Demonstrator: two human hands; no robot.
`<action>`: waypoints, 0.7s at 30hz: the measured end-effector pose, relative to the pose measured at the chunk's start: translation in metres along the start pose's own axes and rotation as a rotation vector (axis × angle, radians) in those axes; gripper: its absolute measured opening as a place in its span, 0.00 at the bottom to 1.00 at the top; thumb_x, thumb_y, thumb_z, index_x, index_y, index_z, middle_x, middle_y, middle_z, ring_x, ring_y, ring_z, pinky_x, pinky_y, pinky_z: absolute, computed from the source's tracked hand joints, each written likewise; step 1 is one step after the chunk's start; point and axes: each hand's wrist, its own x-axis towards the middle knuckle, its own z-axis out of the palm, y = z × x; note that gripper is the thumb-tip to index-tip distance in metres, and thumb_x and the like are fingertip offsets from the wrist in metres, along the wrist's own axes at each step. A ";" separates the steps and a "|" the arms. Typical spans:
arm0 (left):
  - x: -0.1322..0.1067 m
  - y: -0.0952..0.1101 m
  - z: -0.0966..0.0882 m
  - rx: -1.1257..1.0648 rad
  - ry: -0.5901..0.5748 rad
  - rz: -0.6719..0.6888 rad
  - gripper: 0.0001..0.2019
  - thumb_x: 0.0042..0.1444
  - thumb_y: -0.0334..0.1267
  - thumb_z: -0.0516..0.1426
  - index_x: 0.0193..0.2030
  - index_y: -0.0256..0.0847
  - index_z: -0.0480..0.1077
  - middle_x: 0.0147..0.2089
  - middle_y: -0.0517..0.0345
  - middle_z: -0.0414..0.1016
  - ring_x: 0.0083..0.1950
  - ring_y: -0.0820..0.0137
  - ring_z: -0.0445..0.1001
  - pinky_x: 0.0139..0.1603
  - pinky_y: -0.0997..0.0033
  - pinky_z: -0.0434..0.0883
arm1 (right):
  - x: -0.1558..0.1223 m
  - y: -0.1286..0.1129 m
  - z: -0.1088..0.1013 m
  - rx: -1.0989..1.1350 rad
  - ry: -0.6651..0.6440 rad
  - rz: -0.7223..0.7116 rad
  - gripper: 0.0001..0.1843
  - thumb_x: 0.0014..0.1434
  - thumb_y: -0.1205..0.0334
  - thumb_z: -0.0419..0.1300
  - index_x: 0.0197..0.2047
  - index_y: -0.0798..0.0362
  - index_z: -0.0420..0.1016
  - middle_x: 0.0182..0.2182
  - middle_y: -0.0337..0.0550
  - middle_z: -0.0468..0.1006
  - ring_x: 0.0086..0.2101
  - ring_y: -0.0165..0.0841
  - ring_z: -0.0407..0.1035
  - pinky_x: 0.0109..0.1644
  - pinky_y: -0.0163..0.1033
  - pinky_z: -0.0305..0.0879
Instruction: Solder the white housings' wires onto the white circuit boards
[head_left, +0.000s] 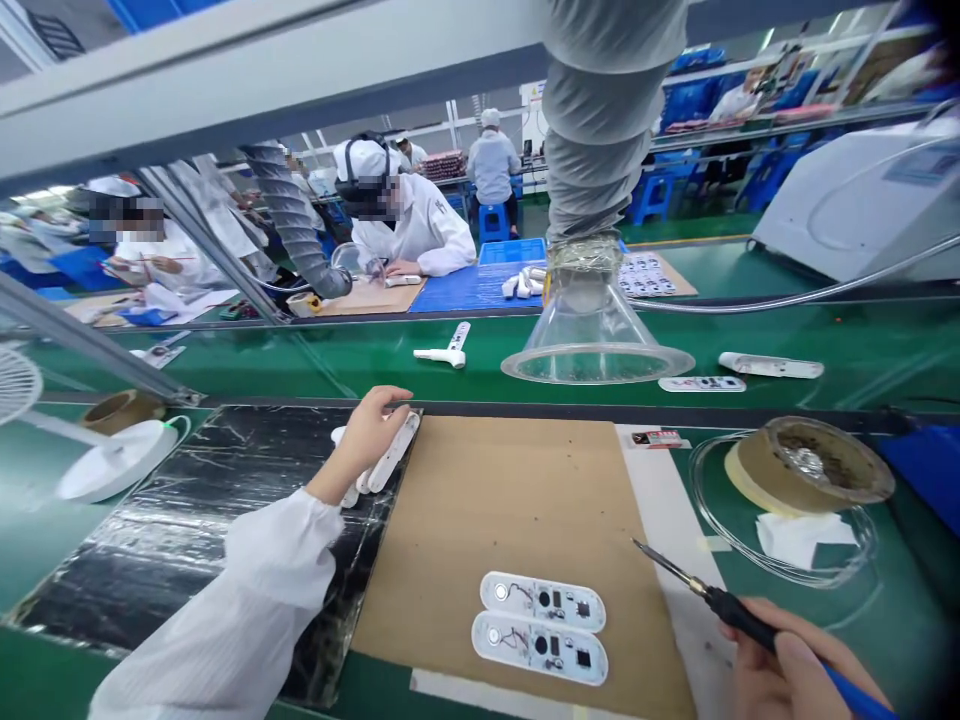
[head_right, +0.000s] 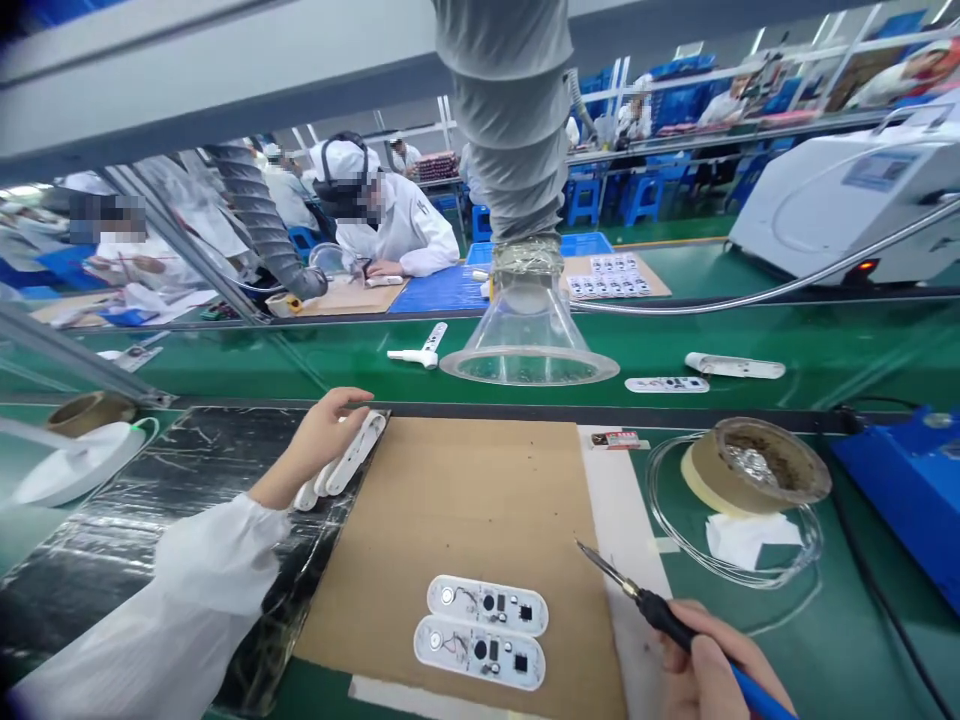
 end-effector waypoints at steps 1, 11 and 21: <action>-0.001 -0.001 0.000 -0.005 -0.014 0.007 0.15 0.59 0.46 0.58 0.47 0.43 0.79 0.54 0.46 0.81 0.55 0.52 0.81 0.62 0.47 0.80 | 0.000 -0.001 0.001 0.010 0.030 0.009 0.10 0.60 0.53 0.70 0.33 0.51 0.84 0.32 0.47 0.83 0.26 0.38 0.75 0.26 0.42 0.71; 0.003 -0.020 0.022 0.222 -0.160 0.267 0.19 0.64 0.53 0.53 0.47 0.46 0.80 0.57 0.44 0.82 0.60 0.47 0.80 0.67 0.43 0.76 | 0.003 0.001 0.010 0.087 -0.039 -0.117 0.17 0.67 0.47 0.68 0.42 0.54 0.85 0.33 0.48 0.84 0.28 0.37 0.78 0.29 0.40 0.76; 0.002 -0.012 0.016 0.359 -0.196 0.313 0.17 0.66 0.39 0.52 0.50 0.41 0.81 0.56 0.44 0.82 0.59 0.52 0.81 0.65 0.49 0.77 | 0.003 0.020 -0.006 -0.029 0.000 -0.044 0.22 0.62 0.43 0.71 0.43 0.56 0.86 0.34 0.50 0.86 0.29 0.39 0.79 0.31 0.41 0.74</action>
